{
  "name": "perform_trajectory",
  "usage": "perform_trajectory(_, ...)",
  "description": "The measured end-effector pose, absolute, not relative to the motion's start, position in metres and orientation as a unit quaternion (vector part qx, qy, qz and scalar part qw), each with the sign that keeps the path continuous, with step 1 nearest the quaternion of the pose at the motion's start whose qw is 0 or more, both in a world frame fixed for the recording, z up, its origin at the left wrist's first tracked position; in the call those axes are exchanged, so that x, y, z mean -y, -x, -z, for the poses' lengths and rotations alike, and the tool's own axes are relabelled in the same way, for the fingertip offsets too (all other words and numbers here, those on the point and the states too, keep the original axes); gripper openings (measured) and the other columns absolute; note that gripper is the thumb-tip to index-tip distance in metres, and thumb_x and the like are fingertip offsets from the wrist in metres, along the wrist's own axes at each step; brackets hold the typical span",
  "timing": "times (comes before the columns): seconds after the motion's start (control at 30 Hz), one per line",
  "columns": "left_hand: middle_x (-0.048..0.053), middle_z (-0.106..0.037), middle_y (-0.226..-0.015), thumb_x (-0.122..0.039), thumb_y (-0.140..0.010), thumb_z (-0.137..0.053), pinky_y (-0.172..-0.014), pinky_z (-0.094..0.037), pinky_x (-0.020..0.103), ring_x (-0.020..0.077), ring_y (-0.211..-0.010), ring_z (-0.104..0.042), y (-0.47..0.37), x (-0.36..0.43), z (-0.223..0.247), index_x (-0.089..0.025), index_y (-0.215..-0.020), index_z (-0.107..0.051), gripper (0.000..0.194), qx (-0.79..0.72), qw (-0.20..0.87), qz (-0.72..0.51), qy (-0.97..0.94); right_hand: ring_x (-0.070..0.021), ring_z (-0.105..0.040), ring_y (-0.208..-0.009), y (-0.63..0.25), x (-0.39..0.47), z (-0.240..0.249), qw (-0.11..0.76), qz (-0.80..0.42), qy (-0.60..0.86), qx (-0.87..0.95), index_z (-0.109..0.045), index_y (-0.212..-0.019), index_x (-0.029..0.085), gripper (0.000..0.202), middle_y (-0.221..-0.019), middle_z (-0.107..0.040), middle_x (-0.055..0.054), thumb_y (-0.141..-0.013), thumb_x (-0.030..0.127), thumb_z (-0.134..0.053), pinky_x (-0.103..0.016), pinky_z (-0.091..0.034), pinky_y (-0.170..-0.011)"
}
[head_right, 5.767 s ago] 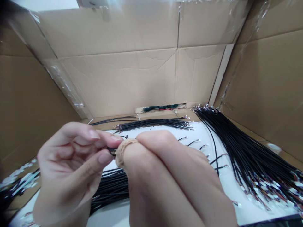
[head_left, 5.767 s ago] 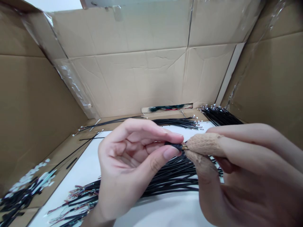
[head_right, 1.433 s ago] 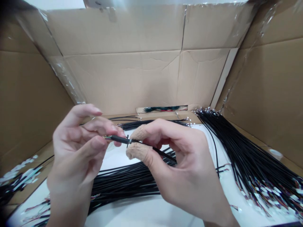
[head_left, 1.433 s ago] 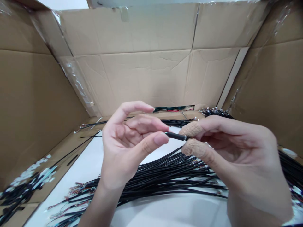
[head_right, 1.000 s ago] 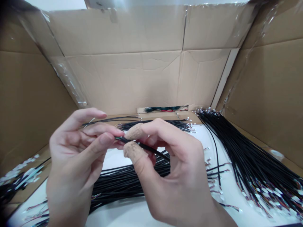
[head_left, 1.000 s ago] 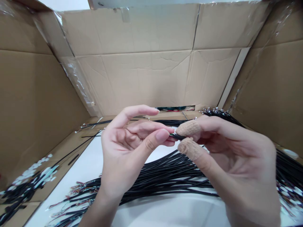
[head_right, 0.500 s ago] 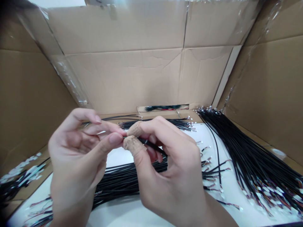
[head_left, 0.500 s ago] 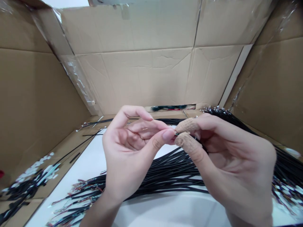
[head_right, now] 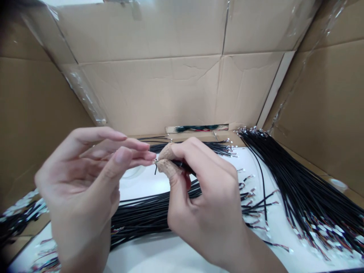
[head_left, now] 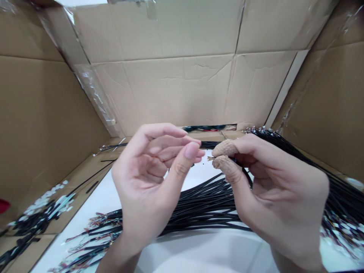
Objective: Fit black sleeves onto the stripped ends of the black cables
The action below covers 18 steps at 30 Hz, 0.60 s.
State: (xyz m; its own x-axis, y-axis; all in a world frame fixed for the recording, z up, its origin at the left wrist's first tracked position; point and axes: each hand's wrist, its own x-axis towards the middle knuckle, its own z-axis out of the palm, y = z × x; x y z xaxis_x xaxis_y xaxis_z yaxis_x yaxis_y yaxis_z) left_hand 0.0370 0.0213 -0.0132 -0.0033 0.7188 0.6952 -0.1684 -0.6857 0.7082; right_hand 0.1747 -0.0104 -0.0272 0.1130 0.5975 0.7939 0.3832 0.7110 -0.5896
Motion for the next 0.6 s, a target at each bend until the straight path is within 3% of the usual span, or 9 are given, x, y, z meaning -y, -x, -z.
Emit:
perform_trajectory(0.17,-0.004,-0.072,-0.08,-0.026,-0.088,-0.071,-0.072,-0.061,0.019,0.0091,-0.074,-0.071,-0.024,-0.056,0.021,-0.024,-0.092,-0.063,0.009,-0.258,0.29,-0.658,-0.645,-0.0145,-0.059,-0.074,-0.178,0.006,0.024,0.637,-0.082,0.37,0.671,-0.061,-0.079,0.02,0.022,-0.078,-0.062,0.001,-0.082,-0.002,-0.059,-0.032,-0.047,-0.065)
perform_trajectory(0.33,0.0,-0.069,-0.072,-0.027,-0.082,-0.076,-0.057,-0.055,0.023,0.0121,-0.063,-0.066,-0.008,-0.127,0.075,-0.014,-0.086,-0.063,0.019,-0.341,0.361,-0.428,-0.755,-0.0129,-0.058,-0.075,-0.184,0.008,0.021,0.657,-0.085,0.38,0.645,-0.062,-0.079,0.02,0.02,-0.077,-0.061,0.002,-0.083,0.001,-0.061,-0.03,-0.046,-0.064)
perform_trajectory(0.43,0.002,-0.068,-0.084,-0.029,-0.092,-0.066,-0.065,-0.058,0.028,0.0122,-0.071,-0.065,0.0,-0.163,0.118,-0.011,-0.093,-0.065,0.018,-0.376,0.368,-0.316,-0.79,-0.0119,-0.059,-0.074,-0.187,0.011,0.021,0.667,-0.078,0.39,0.63,-0.064,-0.078,0.019,0.018,-0.079,-0.061,0.003,-0.083,0.002,-0.063,-0.028,-0.044,-0.062)
perform_trajectory(0.6,0.006,-0.067,-0.099,-0.034,-0.095,-0.061,-0.071,-0.058,0.032,0.015,-0.081,-0.066,-0.004,-0.183,0.164,-0.013,-0.108,-0.063,0.025,-0.387,0.333,-0.352,-0.784,-0.0106,-0.058,-0.074,-0.189,0.013,0.021,0.675,-0.089,0.38,0.626,-0.064,-0.077,0.019,0.019,-0.079,-0.061,0.003,-0.081,0.001,-0.063,-0.025,-0.044,-0.059)
